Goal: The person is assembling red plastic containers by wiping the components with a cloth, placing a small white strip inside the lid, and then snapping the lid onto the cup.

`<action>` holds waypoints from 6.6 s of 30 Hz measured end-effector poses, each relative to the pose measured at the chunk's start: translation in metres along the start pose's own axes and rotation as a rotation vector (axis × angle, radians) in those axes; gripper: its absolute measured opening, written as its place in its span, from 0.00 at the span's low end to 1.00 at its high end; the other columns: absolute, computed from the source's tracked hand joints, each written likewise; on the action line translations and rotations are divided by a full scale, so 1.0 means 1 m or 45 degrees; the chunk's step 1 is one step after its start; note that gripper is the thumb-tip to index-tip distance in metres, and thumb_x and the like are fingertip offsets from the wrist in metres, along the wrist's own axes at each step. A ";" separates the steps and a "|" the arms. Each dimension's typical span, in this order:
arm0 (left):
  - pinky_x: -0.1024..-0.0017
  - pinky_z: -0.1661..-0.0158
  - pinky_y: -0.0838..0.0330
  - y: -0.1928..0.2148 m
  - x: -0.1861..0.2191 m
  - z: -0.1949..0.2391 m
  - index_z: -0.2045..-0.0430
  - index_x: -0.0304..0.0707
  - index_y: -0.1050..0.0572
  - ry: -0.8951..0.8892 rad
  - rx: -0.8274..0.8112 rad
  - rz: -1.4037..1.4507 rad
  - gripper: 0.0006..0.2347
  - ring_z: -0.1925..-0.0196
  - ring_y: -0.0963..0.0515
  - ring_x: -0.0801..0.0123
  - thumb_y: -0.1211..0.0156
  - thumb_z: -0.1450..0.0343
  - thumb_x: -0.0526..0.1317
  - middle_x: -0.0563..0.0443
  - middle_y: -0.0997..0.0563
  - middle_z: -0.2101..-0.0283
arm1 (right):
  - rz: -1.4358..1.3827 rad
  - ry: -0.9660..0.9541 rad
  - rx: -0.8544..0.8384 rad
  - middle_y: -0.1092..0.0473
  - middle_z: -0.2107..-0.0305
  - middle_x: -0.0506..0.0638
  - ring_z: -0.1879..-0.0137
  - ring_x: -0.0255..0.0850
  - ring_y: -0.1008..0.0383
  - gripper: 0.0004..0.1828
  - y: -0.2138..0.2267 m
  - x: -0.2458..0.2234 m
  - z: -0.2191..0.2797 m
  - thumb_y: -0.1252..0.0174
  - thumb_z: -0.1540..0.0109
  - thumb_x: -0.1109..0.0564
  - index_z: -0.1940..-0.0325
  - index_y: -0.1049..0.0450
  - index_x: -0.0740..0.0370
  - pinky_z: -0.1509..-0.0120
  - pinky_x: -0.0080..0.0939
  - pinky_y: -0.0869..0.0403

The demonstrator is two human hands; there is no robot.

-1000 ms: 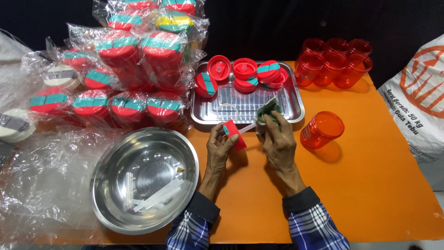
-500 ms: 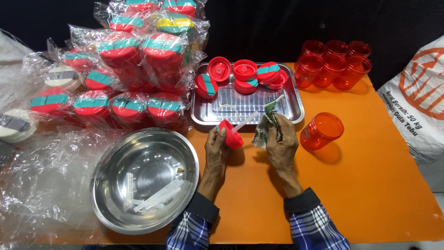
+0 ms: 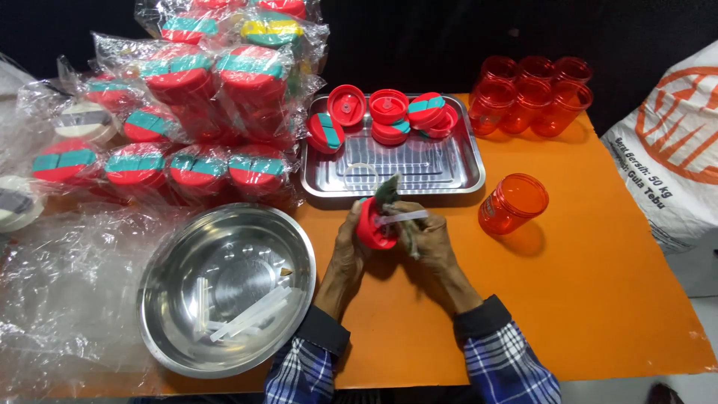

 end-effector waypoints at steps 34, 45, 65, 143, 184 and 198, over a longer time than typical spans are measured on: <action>0.58 0.56 0.18 0.017 0.019 0.001 0.42 0.36 0.35 -0.187 0.201 0.206 0.31 0.48 0.25 0.52 0.39 0.33 0.59 0.38 0.29 0.47 | 1.556 0.285 0.763 0.47 0.39 0.75 0.34 0.69 0.39 0.56 0.062 -0.145 0.062 0.31 0.41 0.31 0.29 0.49 0.72 0.36 0.68 0.33; 0.51 0.64 0.15 0.027 0.011 -0.005 0.46 0.36 0.33 -0.176 0.197 0.213 0.29 0.63 0.18 0.40 0.42 0.31 0.61 0.29 0.24 0.53 | 1.434 0.298 0.564 0.40 0.42 0.79 0.37 0.76 0.35 0.51 0.116 -0.107 0.020 0.29 0.37 0.43 0.26 0.50 0.75 0.36 0.78 0.34; 0.66 0.45 0.26 -0.036 0.096 0.059 0.38 0.36 0.34 -0.984 0.046 -0.461 0.33 0.46 0.25 0.65 0.27 0.36 0.48 0.41 0.27 0.45 | 1.128 0.432 0.249 0.30 0.46 0.67 0.41 0.63 0.26 0.61 -0.022 -0.020 0.023 0.20 0.56 0.36 0.28 0.40 0.63 0.35 0.61 0.27; 0.62 0.39 0.29 0.030 -0.016 -0.013 0.37 0.62 0.38 -0.684 0.254 -1.385 0.43 0.42 0.22 0.59 0.23 0.48 0.55 0.58 0.23 0.49 | 2.261 -0.081 -0.916 0.29 0.47 0.66 0.57 0.67 0.18 0.44 -0.090 -0.085 -0.047 0.37 0.48 0.31 0.35 0.34 0.56 0.62 0.65 0.21; 0.54 0.41 0.28 0.012 -0.002 0.004 0.41 0.50 0.35 -0.841 0.197 -1.294 0.39 0.44 0.21 0.50 0.20 0.47 0.50 0.47 0.22 0.50 | 2.008 -0.331 -1.104 0.39 0.37 0.72 0.39 0.72 0.30 0.44 -0.106 -0.119 -0.043 0.37 0.41 0.38 0.25 0.41 0.55 0.44 0.71 0.24; 0.50 0.42 0.28 0.003 0.007 0.011 0.44 0.50 0.36 -0.813 0.203 -1.341 0.37 0.45 0.21 0.48 0.23 0.46 0.53 0.46 0.23 0.51 | 2.017 -0.310 -0.972 0.45 0.33 0.79 0.36 0.78 0.35 0.59 -0.106 -0.148 -0.048 0.42 0.46 0.25 0.22 0.48 0.63 0.43 0.83 0.31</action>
Point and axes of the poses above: each hand's wrist, its own z-axis away from the middle knuckle, its own y-axis out of the back of the hand, x = y × z, the point moved 5 cm from there along -z, towards the middle knuckle
